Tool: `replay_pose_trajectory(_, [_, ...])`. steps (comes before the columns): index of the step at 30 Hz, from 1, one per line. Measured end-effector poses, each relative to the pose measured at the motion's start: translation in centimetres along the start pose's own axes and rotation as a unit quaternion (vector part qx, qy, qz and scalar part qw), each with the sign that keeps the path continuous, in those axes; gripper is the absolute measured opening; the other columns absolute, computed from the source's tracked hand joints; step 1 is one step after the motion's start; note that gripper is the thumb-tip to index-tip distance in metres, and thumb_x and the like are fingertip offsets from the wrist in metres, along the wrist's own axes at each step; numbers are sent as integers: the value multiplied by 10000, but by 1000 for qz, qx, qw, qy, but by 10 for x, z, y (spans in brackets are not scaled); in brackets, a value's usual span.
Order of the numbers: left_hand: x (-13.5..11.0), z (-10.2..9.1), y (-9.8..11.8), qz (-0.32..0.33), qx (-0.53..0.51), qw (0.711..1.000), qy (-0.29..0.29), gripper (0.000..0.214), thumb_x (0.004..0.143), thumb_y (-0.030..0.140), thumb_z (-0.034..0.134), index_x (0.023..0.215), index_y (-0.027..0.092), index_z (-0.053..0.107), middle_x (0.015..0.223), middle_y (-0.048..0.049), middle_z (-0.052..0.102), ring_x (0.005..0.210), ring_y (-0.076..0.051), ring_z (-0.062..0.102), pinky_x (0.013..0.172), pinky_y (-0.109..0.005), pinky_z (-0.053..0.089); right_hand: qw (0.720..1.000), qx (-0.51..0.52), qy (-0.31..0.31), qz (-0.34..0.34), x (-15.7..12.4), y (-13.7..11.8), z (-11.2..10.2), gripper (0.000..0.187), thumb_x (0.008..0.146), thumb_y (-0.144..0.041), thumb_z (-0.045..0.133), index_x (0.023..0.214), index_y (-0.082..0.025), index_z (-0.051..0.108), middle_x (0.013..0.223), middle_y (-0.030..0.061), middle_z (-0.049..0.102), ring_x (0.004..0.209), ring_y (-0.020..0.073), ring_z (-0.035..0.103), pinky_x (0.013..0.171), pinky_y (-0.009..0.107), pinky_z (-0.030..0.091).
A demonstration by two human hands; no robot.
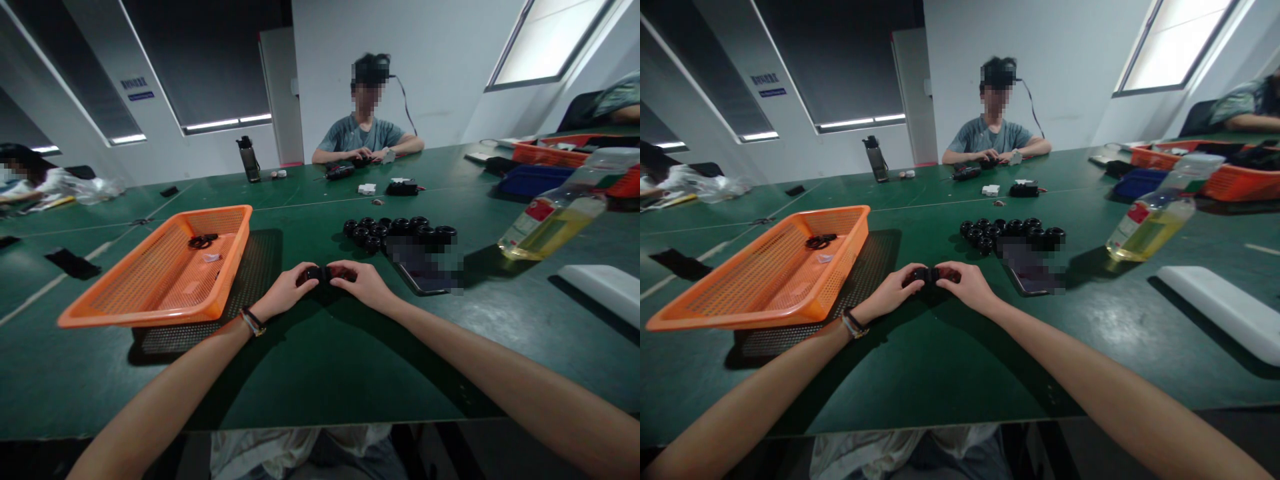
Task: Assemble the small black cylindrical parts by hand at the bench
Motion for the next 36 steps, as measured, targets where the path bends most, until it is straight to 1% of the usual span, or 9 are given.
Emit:
replay_pose_trajectory(12, [-1, -1, 1, -4, -4, 1000, 3, 302, 800, 292, 489, 1072, 163, 514, 791, -24, 602, 700, -153, 560, 637, -253, 444, 1000, 2, -1, -1, 0, -1, 0, 262, 699, -181, 617, 960, -185, 640, 812, 26, 685, 717, 148, 625, 679, 288, 502])
replay_pose_trajectory(20, [0, -1, 0, -6, -2, 1000, 0, 296, 801, 283, 484, 1067, 156, 513, 801, -27, 602, 701, -153, 558, 644, -253, 444, 1000, -8, -11, 12, -1, -2, 0, 264, 712, -177, 606, 973, -167, 640, 831, 44, 687, 733, 160, 627, 689, 303, 501])
replay_pose_trajectory(25, [0, -1, 0, -3, -2, 1000, 4, 297, 800, 288, 485, 1066, 159, 513, 824, -30, 604, 705, -150, 557, 651, -253, 445, 1000, -16, -3, -3, 0, -3, -1, 307, 678, -156, 630, 984, -180, 641, 863, 43, 678, 739, 157, 622, 687, 301, 503])
replay_pose_trajectory(29, [0, 0, 0, -1, 3, 1000, 3, 298, 795, 283, 494, 1065, 159, 515, 828, -30, 604, 702, -149, 553, 645, -251, 442, 1000, -17, 2, -20, 0, -5, -2, 275, 673, -142, 625, 941, -195, 653, 888, 37, 667, 770, 154, 617, 680, 290, 502])
replay_pose_trajectory(36, [0, -1, 2, -1, 8, 1000, 4, 297, 797, 292, 488, 1058, 155, 521, 844, -37, 603, 709, -154, 556, 649, -253, 440, 1000, 5, 8, 3, 0, -1, -1, 299, 652, -108, 630, 945, -167, 630, 837, 35, 680, 752, 154, 626, 704, 300, 504])
Point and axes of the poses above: each hand's wrist, its own x-axis towards the middle knuckle, its own z-axis out of the palm, y = z × x, the point moved 10 cm from there along x, towards the middle knuckle
